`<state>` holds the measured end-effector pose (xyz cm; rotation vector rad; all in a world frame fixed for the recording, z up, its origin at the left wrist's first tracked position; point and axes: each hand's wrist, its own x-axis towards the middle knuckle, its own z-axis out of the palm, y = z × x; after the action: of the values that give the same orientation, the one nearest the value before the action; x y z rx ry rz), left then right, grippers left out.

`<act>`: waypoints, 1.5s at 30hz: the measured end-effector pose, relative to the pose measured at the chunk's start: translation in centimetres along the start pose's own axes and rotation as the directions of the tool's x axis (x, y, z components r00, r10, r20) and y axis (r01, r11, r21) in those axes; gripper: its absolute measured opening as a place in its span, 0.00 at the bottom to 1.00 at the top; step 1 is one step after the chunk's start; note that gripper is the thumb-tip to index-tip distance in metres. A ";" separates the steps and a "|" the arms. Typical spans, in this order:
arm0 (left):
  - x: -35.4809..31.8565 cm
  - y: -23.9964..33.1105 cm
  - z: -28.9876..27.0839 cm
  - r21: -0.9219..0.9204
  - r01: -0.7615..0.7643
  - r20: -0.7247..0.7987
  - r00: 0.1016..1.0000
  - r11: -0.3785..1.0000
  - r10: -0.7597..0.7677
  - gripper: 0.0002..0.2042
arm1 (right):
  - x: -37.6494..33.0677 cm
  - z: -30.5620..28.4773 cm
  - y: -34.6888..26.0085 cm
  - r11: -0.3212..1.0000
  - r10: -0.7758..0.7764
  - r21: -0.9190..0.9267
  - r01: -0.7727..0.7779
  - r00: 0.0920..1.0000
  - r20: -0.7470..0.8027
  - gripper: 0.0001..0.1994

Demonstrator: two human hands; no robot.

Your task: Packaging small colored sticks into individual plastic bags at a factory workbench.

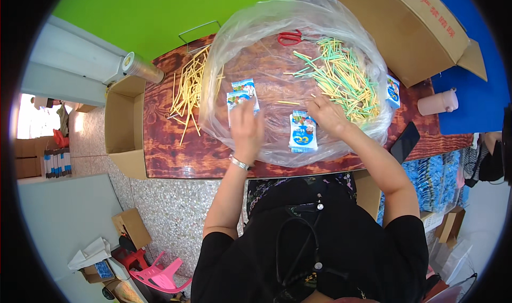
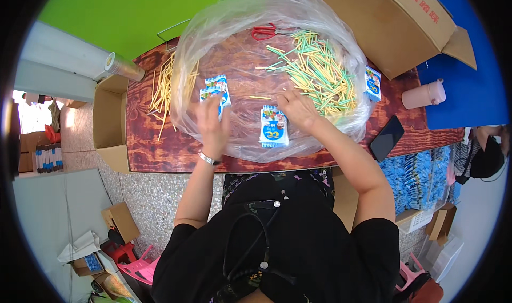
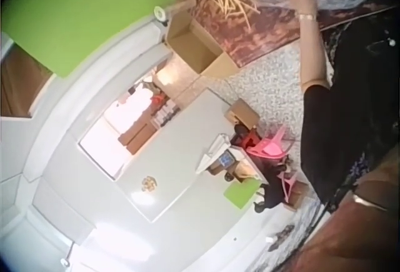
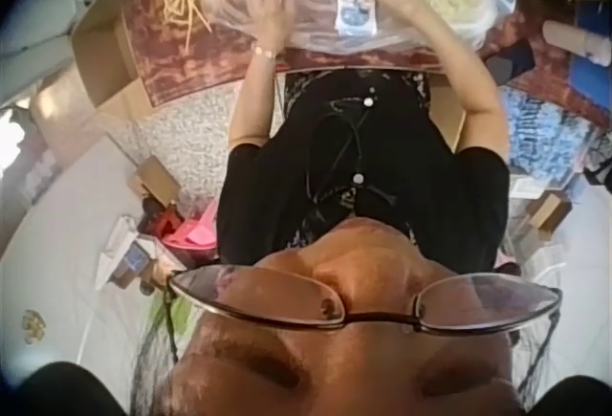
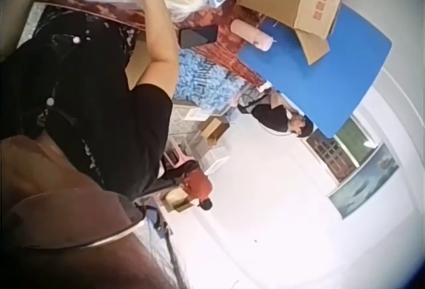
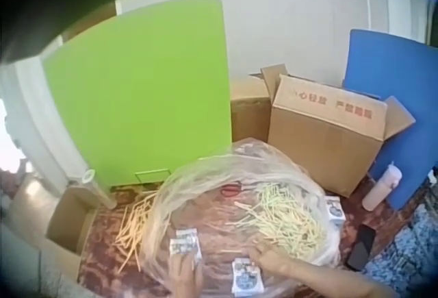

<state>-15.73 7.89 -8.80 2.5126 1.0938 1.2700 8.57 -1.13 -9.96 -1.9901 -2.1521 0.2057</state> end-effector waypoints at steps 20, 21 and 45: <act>-1.2 5.0 3.2 -0.428 0.482 0.588 0.791 0.764 -0.170 0.13 | -1.2 -4.3 -1.2 0.784 0.024 0.605 0.136 0.968 -0.249 0.15; -1.5 4.5 3.3 -0.446 0.531 0.641 0.751 0.720 -0.157 0.11 | -1.1 -5.2 -1.7 0.749 0.003 0.649 0.131 0.980 -0.200 0.14; -2.6 4.6 5.1 -0.513 0.686 0.653 0.702 0.516 -0.284 0.11 | 6.6 -4.9 4.8 0.879 0.464 -0.281 -0.385 0.827 0.318 0.23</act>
<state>-10.46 3.83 -11.87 1.5541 0.8388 0.6158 13.90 5.63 -5.99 -2.7417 -1.9480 0.4903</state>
